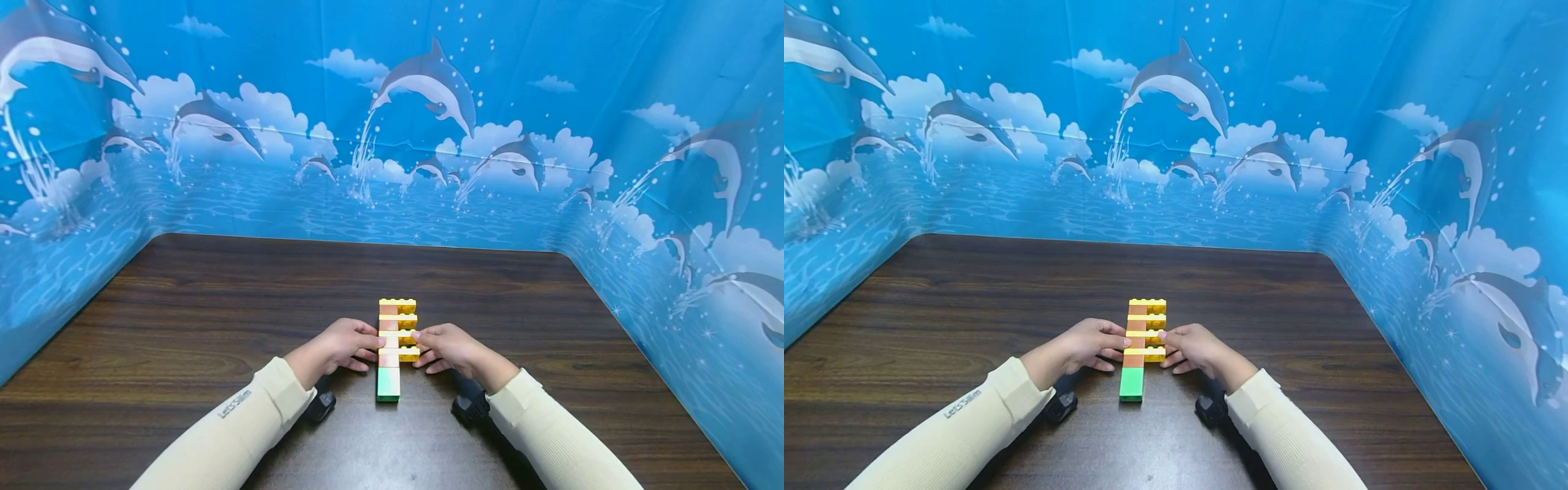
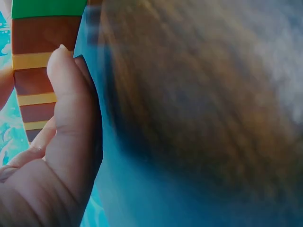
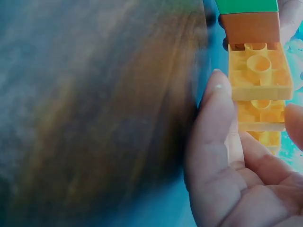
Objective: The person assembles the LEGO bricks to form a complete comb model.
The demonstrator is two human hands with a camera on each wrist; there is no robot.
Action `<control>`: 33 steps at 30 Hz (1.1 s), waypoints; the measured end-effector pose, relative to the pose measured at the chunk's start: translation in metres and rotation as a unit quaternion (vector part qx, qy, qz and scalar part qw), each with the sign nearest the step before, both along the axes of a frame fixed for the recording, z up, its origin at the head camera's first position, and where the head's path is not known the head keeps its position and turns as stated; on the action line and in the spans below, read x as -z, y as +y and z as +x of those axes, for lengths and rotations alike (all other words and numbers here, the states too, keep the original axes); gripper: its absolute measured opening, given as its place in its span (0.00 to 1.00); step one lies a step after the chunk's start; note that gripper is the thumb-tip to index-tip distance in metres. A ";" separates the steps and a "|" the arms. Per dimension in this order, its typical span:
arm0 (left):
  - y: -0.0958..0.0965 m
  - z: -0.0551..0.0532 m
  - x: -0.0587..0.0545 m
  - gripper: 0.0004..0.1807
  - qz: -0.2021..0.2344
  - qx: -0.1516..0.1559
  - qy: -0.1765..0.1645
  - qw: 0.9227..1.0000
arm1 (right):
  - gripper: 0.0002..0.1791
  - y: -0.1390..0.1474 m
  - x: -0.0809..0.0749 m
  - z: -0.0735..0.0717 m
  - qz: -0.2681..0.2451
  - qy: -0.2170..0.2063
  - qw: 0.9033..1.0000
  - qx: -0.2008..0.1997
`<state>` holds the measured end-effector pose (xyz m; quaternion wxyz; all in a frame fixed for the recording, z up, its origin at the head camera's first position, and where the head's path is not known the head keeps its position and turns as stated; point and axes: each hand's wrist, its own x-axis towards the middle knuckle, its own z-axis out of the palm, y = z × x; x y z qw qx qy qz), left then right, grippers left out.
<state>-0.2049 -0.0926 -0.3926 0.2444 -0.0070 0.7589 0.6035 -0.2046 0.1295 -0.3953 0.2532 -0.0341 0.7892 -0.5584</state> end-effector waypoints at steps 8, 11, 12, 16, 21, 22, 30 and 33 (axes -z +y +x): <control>0.002 -0.003 0.002 0.21 -0.017 -0.004 -0.005 1.000 | 0.24 -0.003 -0.005 -0.001 0.020 -0.003 1.000 0.002; 0.004 -0.003 0.001 0.21 -0.024 -0.006 -0.006 1.000 | 0.21 -0.005 -0.006 -0.001 0.029 0.000 1.000 0.002; 0.004 -0.003 0.001 0.21 -0.027 -0.007 -0.006 1.000 | 0.20 -0.005 -0.006 -0.001 0.031 0.001 1.000 0.003; 0.005 -0.002 -0.003 0.22 -0.031 -0.008 -0.009 0.999 | 0.19 -0.005 -0.006 -0.001 0.038 0.003 0.999 0.005; 0.006 0.000 -0.006 0.24 -0.042 -0.008 -0.004 0.999 | 0.20 -0.005 -0.007 -0.001 0.051 0.005 0.999 0.005; 0.006 0.000 -0.006 0.24 -0.044 -0.008 -0.003 0.999 | 0.19 -0.005 -0.007 -0.001 0.053 0.004 0.999 0.006; 0.008 0.000 -0.006 0.23 -0.052 -0.010 -0.002 0.999 | 0.18 -0.005 -0.008 -0.002 0.064 0.005 0.998 0.006; 0.008 0.000 -0.006 0.24 -0.051 -0.010 0.001 0.999 | 0.19 -0.005 -0.007 -0.002 0.070 0.006 0.998 0.007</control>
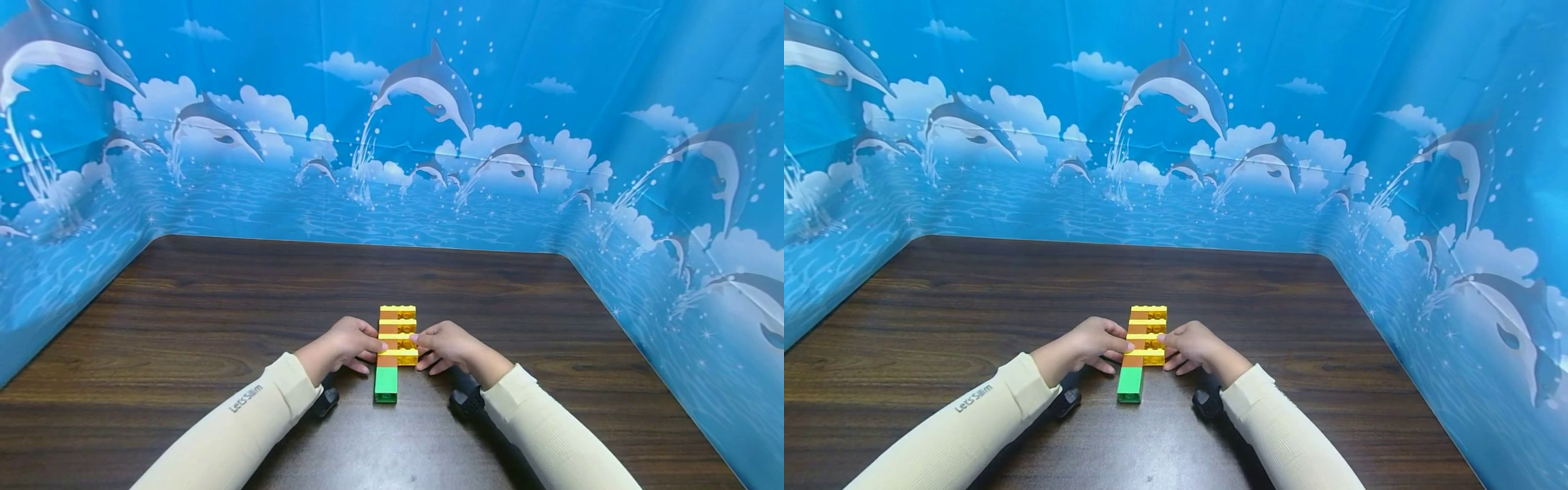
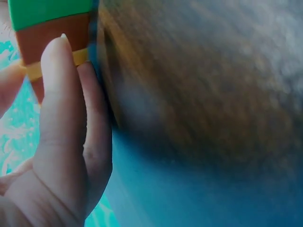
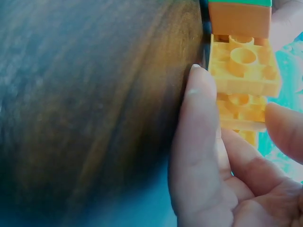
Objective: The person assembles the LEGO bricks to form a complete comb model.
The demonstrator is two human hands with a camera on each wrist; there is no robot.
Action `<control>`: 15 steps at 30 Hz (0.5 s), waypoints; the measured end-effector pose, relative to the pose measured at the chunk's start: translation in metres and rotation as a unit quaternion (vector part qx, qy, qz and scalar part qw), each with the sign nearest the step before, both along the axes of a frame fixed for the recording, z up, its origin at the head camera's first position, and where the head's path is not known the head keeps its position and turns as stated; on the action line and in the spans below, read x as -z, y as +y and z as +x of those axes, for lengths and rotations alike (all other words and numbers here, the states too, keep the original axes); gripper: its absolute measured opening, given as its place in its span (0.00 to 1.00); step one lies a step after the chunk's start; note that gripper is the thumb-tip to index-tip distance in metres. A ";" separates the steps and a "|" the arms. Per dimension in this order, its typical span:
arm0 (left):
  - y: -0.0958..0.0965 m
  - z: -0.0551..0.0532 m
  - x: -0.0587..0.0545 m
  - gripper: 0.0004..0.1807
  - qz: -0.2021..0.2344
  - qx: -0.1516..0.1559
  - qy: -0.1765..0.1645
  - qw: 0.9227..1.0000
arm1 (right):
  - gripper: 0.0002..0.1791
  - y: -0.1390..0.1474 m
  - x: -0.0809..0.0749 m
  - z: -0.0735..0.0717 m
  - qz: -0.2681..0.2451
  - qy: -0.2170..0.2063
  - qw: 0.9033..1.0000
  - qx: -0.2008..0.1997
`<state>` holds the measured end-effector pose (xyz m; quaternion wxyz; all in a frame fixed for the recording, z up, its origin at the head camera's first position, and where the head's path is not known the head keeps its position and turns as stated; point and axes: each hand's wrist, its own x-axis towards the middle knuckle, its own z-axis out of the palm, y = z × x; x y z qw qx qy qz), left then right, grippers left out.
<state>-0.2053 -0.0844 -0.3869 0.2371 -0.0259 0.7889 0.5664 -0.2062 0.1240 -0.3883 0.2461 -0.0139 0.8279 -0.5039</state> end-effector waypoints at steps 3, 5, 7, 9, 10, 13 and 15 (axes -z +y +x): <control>0.001 0.000 0.000 0.24 0.001 -0.004 0.002 1.000 | 0.20 -0.001 0.001 -0.001 0.006 0.000 1.000 0.002; 0.001 0.000 0.000 0.24 -0.001 -0.005 0.002 1.000 | 0.20 -0.002 0.000 0.000 0.010 0.003 1.000 0.003; 0.001 0.001 0.000 0.23 -0.002 -0.006 0.002 1.000 | 0.19 -0.003 0.000 0.000 0.014 0.007 1.000 0.006; 0.002 0.001 0.000 0.22 -0.002 -0.005 0.003 1.000 | 0.18 -0.003 0.000 0.000 0.018 0.012 1.000 0.010; 0.002 0.002 0.000 0.22 -0.003 -0.004 0.004 1.000 | 0.18 -0.004 0.000 0.000 0.020 0.013 1.000 0.011; 0.002 0.003 -0.001 0.21 -0.005 0.000 0.009 1.000 | 0.18 -0.004 -0.001 0.001 0.024 0.016 0.999 0.016; 0.001 0.004 -0.001 0.21 -0.008 0.003 0.014 1.000 | 0.18 -0.003 -0.003 0.002 0.031 0.022 0.999 0.018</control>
